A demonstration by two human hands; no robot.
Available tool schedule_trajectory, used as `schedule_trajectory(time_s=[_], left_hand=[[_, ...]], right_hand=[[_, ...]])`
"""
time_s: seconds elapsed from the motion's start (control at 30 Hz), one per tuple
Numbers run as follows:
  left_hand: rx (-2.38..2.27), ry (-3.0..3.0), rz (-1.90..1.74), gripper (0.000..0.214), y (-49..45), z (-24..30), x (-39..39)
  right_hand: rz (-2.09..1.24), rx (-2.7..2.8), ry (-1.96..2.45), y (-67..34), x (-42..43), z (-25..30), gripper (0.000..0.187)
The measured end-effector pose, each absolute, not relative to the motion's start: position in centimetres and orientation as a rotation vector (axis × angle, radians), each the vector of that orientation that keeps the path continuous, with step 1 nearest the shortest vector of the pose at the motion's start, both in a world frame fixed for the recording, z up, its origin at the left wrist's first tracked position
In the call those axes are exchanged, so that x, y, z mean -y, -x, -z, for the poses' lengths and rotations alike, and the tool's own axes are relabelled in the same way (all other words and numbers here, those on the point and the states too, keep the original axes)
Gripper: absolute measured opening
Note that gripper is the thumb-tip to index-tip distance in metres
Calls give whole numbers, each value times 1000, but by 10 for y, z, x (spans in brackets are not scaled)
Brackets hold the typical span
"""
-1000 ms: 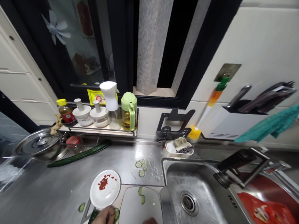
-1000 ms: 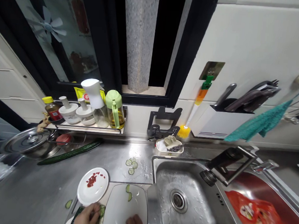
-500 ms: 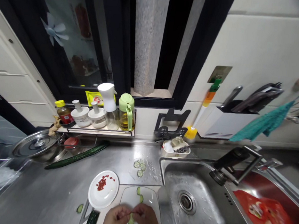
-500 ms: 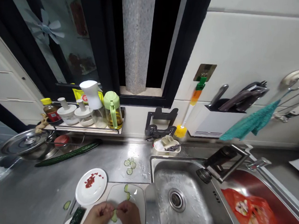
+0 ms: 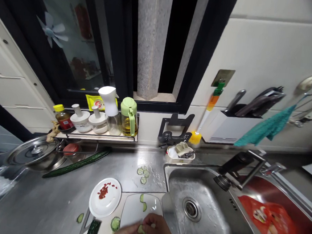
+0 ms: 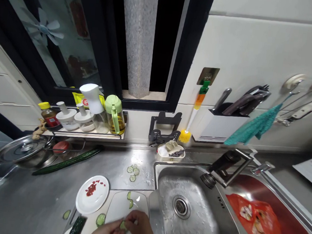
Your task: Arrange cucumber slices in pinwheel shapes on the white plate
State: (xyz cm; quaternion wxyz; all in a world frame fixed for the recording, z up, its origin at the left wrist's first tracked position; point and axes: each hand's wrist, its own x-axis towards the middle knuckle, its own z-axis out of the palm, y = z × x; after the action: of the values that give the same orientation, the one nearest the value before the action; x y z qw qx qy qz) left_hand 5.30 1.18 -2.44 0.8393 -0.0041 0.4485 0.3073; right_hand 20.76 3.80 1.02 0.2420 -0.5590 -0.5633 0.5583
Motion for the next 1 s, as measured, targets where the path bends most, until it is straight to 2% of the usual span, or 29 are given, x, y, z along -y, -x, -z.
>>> schedule_trajectory(time_s=[0.13, 0.3, 0.37, 0.77, 1.0], left_hand=[[-950, 84, -615, 15, -52, 19, -14], [-1119, -80, -793, 38, -56, 27, -17], [-1169, -172, -822, 41, -57, 31, -20], [-1516, -733, -848, 21, -60, 45, -39], [-1756, -786, -796, 16, -63, 38, -55]], right_hand=[[-1504, 1597, 1553, -214, -40, -4, 7], [-1459, 1704, 1649, -216, -48, -1, 8], [-1447, 1735, 1675, -216, -52, -1, 9], [-1195, 2108, 1688, -217, -88, 0, 25], [-904, 2366, 1675, -208, -115, -4, 23]])
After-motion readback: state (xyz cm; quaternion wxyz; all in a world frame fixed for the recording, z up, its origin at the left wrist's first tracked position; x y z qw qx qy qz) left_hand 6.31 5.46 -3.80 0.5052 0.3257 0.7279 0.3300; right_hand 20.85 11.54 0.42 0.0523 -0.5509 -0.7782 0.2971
